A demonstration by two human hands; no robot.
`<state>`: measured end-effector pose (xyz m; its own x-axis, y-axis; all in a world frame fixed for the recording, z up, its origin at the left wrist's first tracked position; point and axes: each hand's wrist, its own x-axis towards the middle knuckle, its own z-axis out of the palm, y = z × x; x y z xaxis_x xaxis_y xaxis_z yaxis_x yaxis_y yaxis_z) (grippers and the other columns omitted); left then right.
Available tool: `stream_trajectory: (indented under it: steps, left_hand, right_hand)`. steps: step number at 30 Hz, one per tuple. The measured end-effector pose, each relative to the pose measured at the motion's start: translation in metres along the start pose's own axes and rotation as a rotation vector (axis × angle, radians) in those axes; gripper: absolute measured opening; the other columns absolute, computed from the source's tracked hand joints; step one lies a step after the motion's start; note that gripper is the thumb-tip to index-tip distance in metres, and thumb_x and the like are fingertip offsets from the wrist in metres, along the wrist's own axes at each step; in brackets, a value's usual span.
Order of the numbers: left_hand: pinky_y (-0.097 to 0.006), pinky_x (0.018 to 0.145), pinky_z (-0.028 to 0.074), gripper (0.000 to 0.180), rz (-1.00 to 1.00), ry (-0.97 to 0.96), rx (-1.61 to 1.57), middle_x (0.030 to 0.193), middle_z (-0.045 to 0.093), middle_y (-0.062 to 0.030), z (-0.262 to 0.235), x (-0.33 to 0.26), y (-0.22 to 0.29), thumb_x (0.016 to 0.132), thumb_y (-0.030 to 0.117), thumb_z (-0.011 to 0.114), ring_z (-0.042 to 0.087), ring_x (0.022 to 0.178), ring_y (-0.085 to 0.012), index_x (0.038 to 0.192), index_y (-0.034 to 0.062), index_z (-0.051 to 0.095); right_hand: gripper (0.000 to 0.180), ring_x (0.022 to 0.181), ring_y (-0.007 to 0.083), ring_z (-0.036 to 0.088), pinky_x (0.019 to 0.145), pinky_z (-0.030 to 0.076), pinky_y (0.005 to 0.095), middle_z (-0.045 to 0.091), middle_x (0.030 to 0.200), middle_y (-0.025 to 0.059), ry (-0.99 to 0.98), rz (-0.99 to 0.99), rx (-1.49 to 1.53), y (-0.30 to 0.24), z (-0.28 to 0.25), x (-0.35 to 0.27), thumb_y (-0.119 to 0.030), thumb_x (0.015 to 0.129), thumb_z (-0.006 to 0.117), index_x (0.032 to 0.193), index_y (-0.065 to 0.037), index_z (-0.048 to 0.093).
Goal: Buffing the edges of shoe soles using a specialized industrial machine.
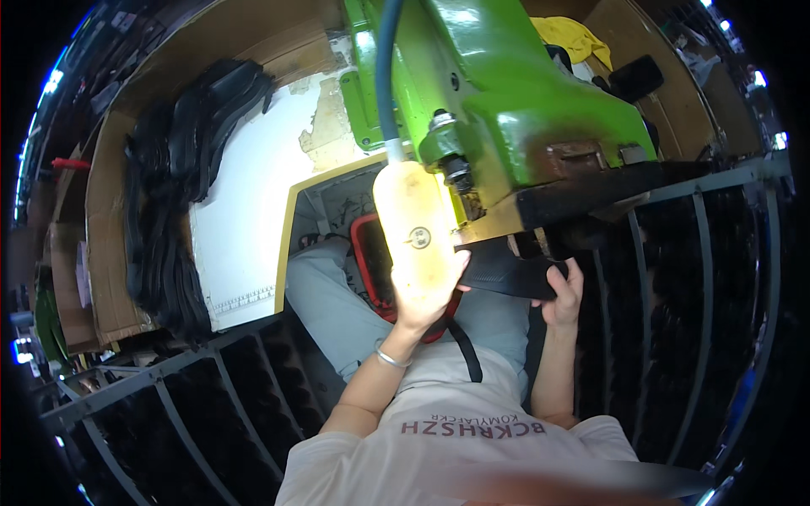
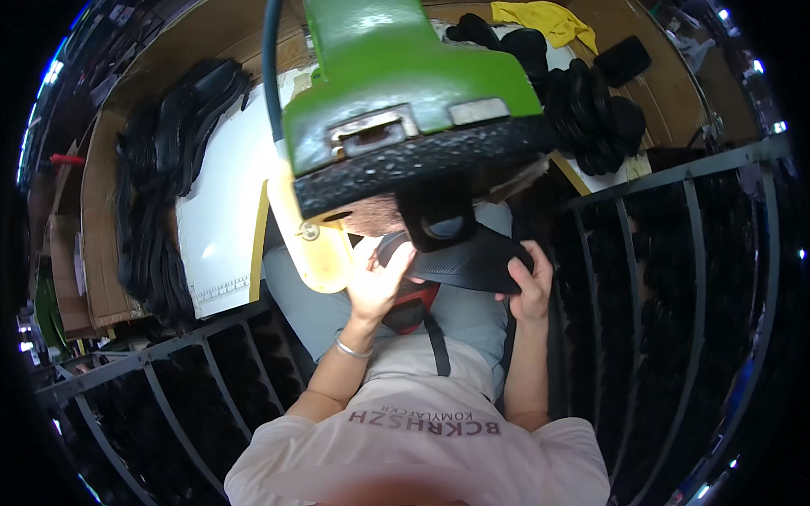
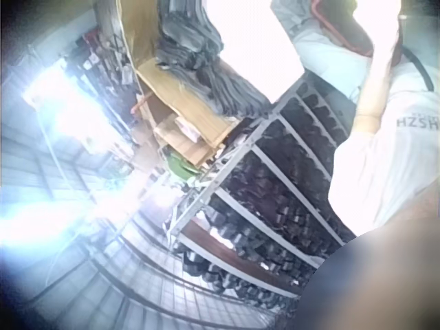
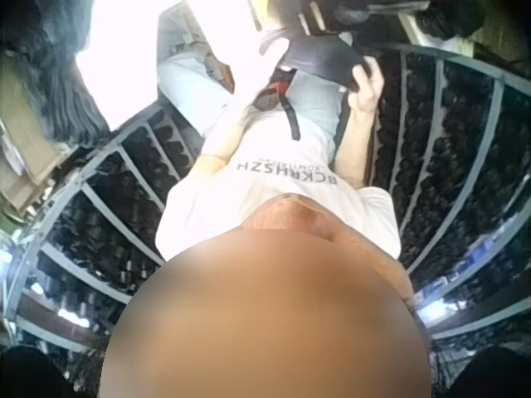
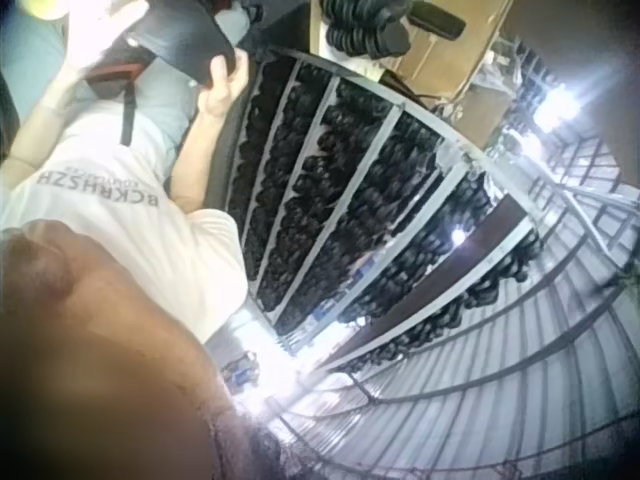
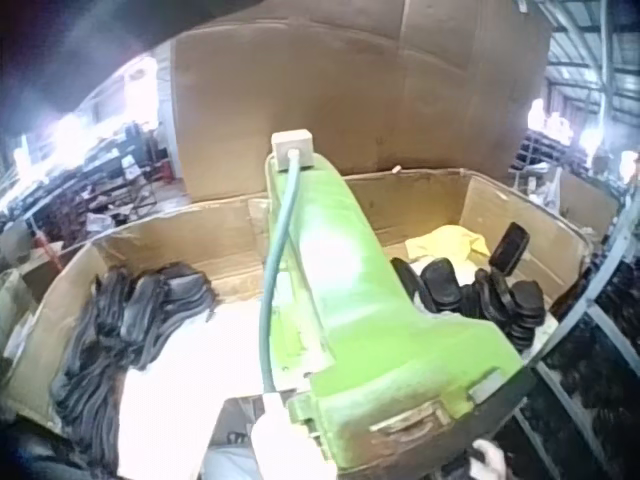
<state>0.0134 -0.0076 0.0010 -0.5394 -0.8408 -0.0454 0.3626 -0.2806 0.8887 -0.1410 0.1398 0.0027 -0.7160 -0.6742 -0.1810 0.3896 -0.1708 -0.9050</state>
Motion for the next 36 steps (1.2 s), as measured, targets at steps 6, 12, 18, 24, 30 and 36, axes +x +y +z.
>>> stream_trajectory:
  steps: [6, 12, 18, 24, 30, 36]
  left_hand:
    - [-0.023, 0.077, 0.049, 0.029, 0.133, -0.088, 0.323, 0.093, 0.061, -0.0076, -0.034, -0.004, 0.004, 0.077, -0.008, 0.066, 0.06, 0.085, -0.0137, 0.104, -0.0023, 0.055]
    - [-0.026, 0.08, 0.048, 0.03, 0.143, -0.048, 0.217, 0.097, 0.064, -0.0091, -0.047, -0.001, 0.029, 0.076, 0.001, 0.069, 0.06, 0.084, -0.0144, 0.103, -0.0073, 0.058]
    - [-0.023, 0.071, 0.047, 0.016, 0.003, 0.09, 0.095, 0.084, 0.063, -0.0076, -0.089, -0.011, 0.038, 0.077, -0.003, 0.066, 0.058, 0.075, -0.0104, 0.088, -0.0019, 0.055]
    - [-0.021, 0.062, 0.045, 0.018, -0.17, -0.141, 0.453, 0.082, 0.063, -0.0029, -0.103, -0.048, -0.004, 0.077, 0.003, 0.072, 0.054, 0.069, -0.0045, 0.088, -0.0006, 0.059]
    - [-0.028, 0.065, 0.05, 0.03, -0.096, -0.187, 0.583, 0.08, 0.068, -0.0102, -0.032, -0.053, -0.036, 0.074, 0.011, 0.076, 0.063, 0.068, -0.012, 0.095, -0.0047, 0.063]
    - [-0.032, 0.066, 0.057, 0.035, -0.068, -0.149, 0.237, 0.098, 0.063, -0.0205, -0.051, -0.047, -0.03, 0.094, 0.01, 0.049, 0.066, 0.079, -0.0234, 0.124, -0.0046, 0.038]
  right_hand:
    - [0.019, 0.057, 0.0051, 0.052, 0.044, 0.039, 0.0175, 0.057, 0.073, 0.0026, -0.117, -0.051, -0.141, -0.04, 0.031, 0.036, -0.01, 0.077, 0.064, 0.089, -0.001, 0.055]
    - [0.03, 0.082, 0.0086, 0.056, 0.077, 0.044, 0.0216, 0.061, 0.092, 0.0056, -0.209, -0.111, -0.063, -0.016, 0.05, 0.052, -0.007, 0.074, 0.067, 0.101, 0.002, 0.057]
    - [0.047, 0.092, 0.0136, 0.059, 0.084, 0.047, 0.0265, 0.062, 0.101, 0.0088, -0.319, -0.18, -0.109, 0.001, 0.087, 0.041, 0.004, 0.066, 0.073, 0.108, 0.004, 0.053]
    - [0.052, 0.089, 0.0137, 0.059, 0.083, 0.048, 0.0278, 0.063, 0.096, 0.0062, -0.334, -0.093, -0.188, 0.011, 0.105, 0.045, 0.0, 0.059, 0.083, 0.103, 0.0, 0.055]
    - [0.045, 0.065, 0.0028, 0.05, 0.058, 0.042, 0.0189, 0.061, 0.08, 0.0008, -0.291, -0.249, -0.454, 0.006, 0.071, 0.044, -0.009, 0.064, 0.083, 0.096, -0.001, 0.053]
    - [0.027, 0.056, 0.0046, 0.053, 0.042, 0.039, 0.0173, 0.06, 0.073, 0.002, 0.19, -0.35, -0.388, -0.088, 0.006, 0.046, -0.006, 0.082, 0.059, 0.108, -0.003, 0.055]
